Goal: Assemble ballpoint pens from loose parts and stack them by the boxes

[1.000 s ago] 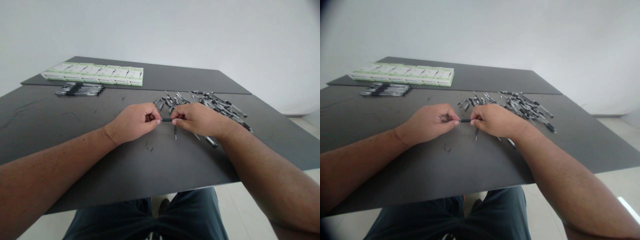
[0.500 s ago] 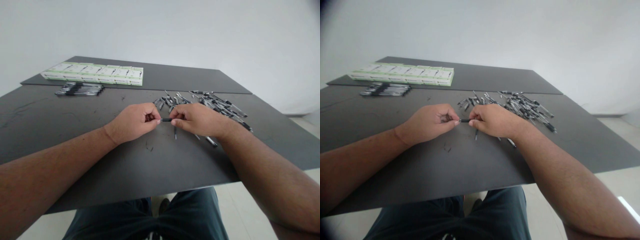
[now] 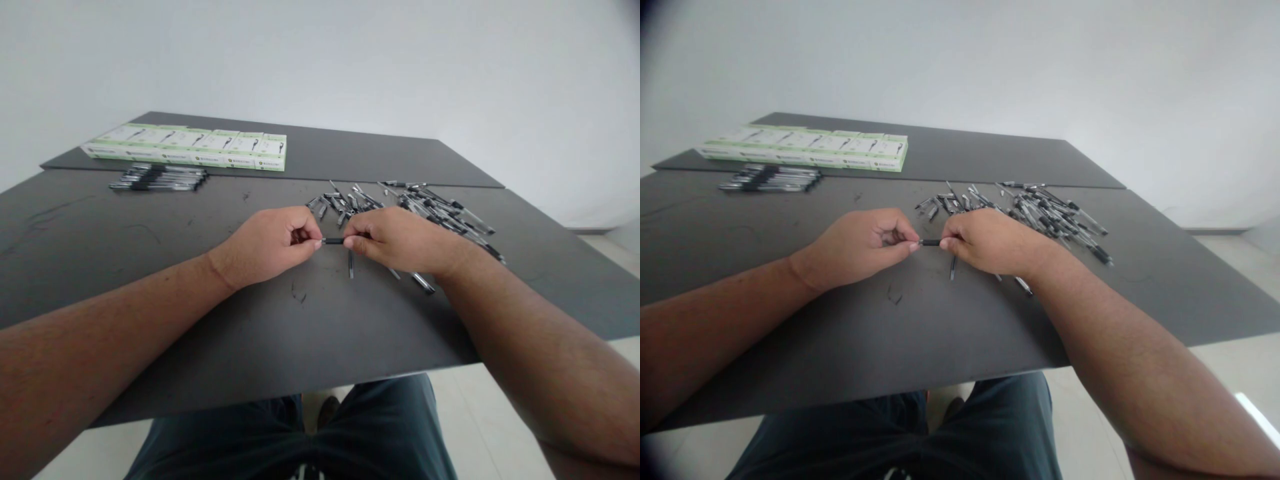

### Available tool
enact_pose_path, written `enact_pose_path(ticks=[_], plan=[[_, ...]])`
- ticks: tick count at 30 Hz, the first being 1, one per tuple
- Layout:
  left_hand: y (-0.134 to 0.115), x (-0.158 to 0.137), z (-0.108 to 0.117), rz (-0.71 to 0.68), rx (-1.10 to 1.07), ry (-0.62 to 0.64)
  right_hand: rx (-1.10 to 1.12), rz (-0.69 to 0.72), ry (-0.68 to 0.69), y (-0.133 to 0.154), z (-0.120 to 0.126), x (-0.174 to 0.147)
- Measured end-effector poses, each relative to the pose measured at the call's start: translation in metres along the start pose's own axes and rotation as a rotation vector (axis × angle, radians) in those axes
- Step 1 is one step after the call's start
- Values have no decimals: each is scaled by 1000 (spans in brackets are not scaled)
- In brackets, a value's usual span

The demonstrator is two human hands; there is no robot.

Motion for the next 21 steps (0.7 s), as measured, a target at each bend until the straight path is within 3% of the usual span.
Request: enact_pose_path(ticks=[16, 21], plan=[[-1, 0, 0, 6, 11, 0, 52, -40, -22, -1, 1, 0], [0, 0, 0, -2, 10, -2, -5, 9, 1, 1, 0, 0]])
Point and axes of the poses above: each hand's wrist, its own x-axis towards the middle knuckle, its own z-axis out of the back of the hand, y = z × x, the point moved 3 cm from there along x, towards the middle knuckle, and after that the axes turned 2 degrees about -z, right-handed, at the moved point
